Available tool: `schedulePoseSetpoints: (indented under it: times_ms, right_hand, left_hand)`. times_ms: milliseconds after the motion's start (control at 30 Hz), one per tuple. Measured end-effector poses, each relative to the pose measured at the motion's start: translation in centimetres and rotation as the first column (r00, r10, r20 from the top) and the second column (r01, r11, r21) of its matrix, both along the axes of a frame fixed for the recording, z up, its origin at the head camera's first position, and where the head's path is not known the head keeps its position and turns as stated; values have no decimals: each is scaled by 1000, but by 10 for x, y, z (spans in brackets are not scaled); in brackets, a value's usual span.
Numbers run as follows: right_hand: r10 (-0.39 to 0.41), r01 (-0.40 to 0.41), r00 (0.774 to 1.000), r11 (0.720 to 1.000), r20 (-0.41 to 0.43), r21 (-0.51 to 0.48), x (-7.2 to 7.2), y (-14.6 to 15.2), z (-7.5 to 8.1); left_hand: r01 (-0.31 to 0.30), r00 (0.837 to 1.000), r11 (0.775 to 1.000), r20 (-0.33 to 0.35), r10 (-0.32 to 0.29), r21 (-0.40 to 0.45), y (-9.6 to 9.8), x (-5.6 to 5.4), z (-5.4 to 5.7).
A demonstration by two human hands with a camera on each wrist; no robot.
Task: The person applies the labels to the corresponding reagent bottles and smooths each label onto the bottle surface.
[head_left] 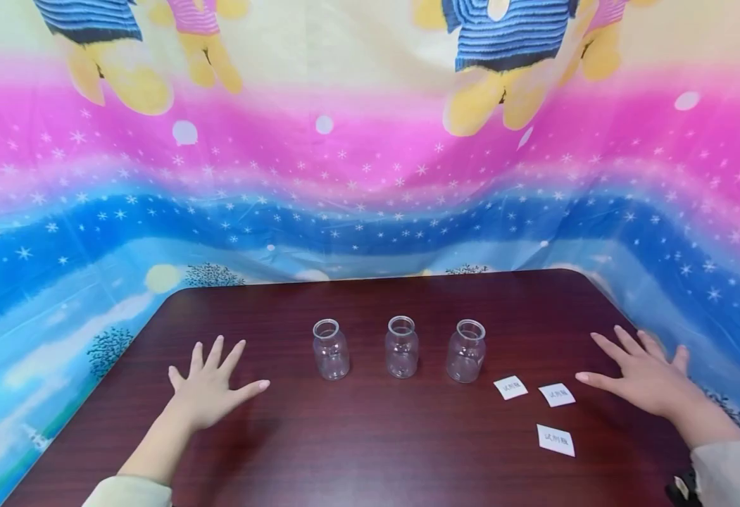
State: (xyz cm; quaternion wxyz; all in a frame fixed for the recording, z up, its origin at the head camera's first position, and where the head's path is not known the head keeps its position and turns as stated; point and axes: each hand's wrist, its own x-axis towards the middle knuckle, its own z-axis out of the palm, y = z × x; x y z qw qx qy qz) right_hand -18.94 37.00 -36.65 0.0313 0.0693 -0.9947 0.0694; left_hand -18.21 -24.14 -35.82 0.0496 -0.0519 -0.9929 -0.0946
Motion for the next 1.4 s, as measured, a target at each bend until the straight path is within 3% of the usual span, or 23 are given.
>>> schedulePoseSetpoints:
  times_ms: [267,500,1000,1167,1400]
  right_hand:
    - [28,-28,1000,999,-12,15,-3,-7,0]
    - [56,-56,998,998,-22,13,-2,-14,0]
    - [115,-115,993,991,-7,-66,-4,-25,-4]
    - [112,-105,993,981,36,-164,-4,-30,-2]
    - [106,-70,989,952,107,-300,-5,-42,-6]
  left_hand:
    - [36,999,999,-26,-36,10,14,3,4]
    - [93,996,993,9,-94,73,31,9,2]
    - [223,970,941,36,-240,254,65,22,3]
    - [239,959,899,56,-278,366,75,24,6]
    - [245,928,778,94,-362,578,93,19,3]
